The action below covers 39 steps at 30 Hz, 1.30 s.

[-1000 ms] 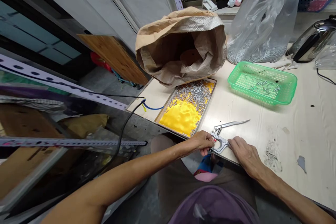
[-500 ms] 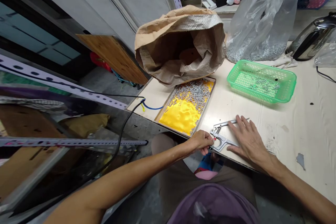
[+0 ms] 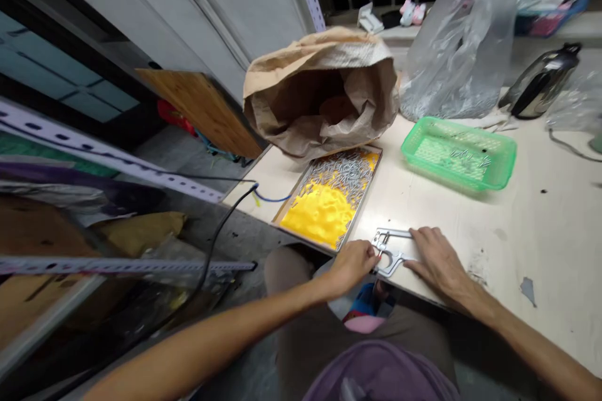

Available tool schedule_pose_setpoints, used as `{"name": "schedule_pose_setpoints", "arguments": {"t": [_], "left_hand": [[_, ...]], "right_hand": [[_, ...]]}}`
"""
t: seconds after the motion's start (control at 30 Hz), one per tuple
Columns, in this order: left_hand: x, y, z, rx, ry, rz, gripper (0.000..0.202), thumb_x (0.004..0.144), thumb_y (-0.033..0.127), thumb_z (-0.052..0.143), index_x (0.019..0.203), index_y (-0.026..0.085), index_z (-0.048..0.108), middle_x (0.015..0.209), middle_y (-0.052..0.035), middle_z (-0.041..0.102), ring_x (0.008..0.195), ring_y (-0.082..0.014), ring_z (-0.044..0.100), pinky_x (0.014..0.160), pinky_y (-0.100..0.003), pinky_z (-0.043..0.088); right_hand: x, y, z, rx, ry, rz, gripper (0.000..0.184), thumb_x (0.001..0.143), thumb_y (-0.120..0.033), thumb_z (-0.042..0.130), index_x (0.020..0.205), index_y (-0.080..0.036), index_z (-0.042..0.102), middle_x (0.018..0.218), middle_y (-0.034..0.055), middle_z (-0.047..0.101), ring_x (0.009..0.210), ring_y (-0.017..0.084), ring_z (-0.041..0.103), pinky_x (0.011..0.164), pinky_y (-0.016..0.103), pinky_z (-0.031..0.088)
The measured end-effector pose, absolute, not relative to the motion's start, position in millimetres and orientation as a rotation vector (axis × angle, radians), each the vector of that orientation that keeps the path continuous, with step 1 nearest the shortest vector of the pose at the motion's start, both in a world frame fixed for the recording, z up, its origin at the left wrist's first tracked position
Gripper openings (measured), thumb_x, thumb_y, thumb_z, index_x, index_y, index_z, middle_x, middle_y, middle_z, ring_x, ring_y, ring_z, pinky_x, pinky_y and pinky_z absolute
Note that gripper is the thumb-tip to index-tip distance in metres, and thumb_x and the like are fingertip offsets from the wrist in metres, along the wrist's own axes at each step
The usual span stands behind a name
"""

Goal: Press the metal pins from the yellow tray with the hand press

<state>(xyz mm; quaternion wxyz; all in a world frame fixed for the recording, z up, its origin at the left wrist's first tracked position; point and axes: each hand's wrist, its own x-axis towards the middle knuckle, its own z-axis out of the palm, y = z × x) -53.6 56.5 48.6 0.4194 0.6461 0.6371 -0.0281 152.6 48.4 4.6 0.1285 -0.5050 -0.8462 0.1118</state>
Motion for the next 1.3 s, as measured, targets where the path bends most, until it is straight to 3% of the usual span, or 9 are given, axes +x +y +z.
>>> {"name": "schedule_pose_setpoints", "arguments": {"t": [0.1,0.23,0.4,0.6,0.73,1.03,1.13,1.23,1.3], "left_hand": [[-45.5,51.6,41.2,2.19,1.455,0.019,0.021,0.085,0.027,0.054,0.102,0.017,0.06,0.111,-0.0106,0.061,0.107,-0.0252,0.057,0.089,-0.036,0.048],[-29.1,65.7,24.5,2.468,1.17,-0.081,0.062,0.076,0.023,0.063,0.134,0.018,0.041,0.139,-0.0118,0.044,0.129,-0.0278,0.039,0.107,-0.041,0.035],[-12.7,82.8,32.1,2.487,1.099,-0.326,0.074,0.075,0.024,0.06,0.143,0.02,0.032,0.137,-0.0122,0.047,0.125,-0.031,0.042,0.104,-0.046,0.036],[-1.1,84.4,41.0,2.502,1.072,-0.505,0.056,0.081,0.019,0.055,0.136,0.023,0.044,0.137,-0.0107,0.047,0.129,-0.0305,0.038,0.106,-0.049,0.032],[4.8,86.6,43.7,2.531,1.098,-0.482,0.025,0.089,0.025,0.046,0.109,0.023,0.061,0.113,-0.0078,0.061,0.112,-0.0294,0.052,0.091,-0.048,0.043],[8.5,89.4,57.9,2.567,1.092,-0.443,0.019,0.09,0.03,0.049,0.101,0.02,0.062,0.106,-0.0077,0.062,0.107,-0.0276,0.053,0.087,-0.042,0.045],[4.8,88.5,48.9,2.578,1.14,-0.375,0.025,0.087,0.034,0.054,0.105,0.02,0.061,0.107,-0.0089,0.062,0.105,-0.0288,0.054,0.084,-0.042,0.047],[-4.2,78.5,38.1,2.556,1.217,-0.126,0.043,0.083,0.034,0.06,0.122,0.02,0.052,0.117,-0.0111,0.058,0.109,-0.0282,0.053,0.089,-0.042,0.046],[-14.9,65.8,32.8,2.512,1.255,0.129,0.047,0.084,0.031,0.058,0.128,0.02,0.046,0.13,-0.0128,0.05,0.119,-0.0267,0.048,0.097,-0.041,0.042]], "right_hand": [[148.8,43.5,7.4,-1.498,-2.429,0.392,0.053,0.076,-0.03,0.067,0.123,-0.016,0.047,0.107,0.0127,0.056,0.095,0.027,0.049,0.082,0.041,0.045],[150.2,41.5,16.1,-1.595,-2.412,0.548,0.067,0.072,-0.031,0.07,0.13,-0.017,0.041,0.116,0.0122,0.052,0.105,0.028,0.046,0.091,0.044,0.041],[158.1,36.9,34.9,-1.753,-2.343,0.728,0.078,0.067,-0.04,0.074,0.132,-0.014,0.041,0.12,0.0137,0.049,0.111,0.03,0.043,0.094,0.045,0.038],[156.7,28.1,33.0,-1.697,-2.313,0.564,0.042,0.076,-0.036,0.069,0.11,-0.016,0.053,0.106,0.009,0.055,0.1,0.025,0.047,0.086,0.038,0.041],[155.8,33.3,18.0,-1.622,-2.379,0.45,0.01,0.087,-0.028,0.056,0.09,-0.018,0.055,0.09,0.0038,0.058,0.087,0.019,0.05,0.075,0.031,0.042],[159.3,47.2,15.3,-1.628,-2.465,0.442,0.021,0.09,-0.035,0.052,0.079,-0.018,0.06,0.079,0.0034,0.059,0.081,0.017,0.053,0.068,0.027,0.04],[162.6,48.3,23.6,-1.628,-2.506,0.4,0.023,0.085,-0.04,0.058,0.092,-0.018,0.06,0.089,0.0053,0.06,0.088,0.02,0.052,0.074,0.031,0.042],[168.5,47.7,36.6,-1.641,-2.534,0.369,0.053,0.075,-0.052,0.065,0.112,-0.014,0.056,0.102,0.0111,0.059,0.095,0.024,0.05,0.08,0.038,0.043],[171.8,45.3,42.1,-1.63,-2.502,0.322,0.059,0.077,-0.052,0.063,0.119,-0.012,0.053,0.11,0.0152,0.056,0.1,0.026,0.048,0.085,0.041,0.042]]}}
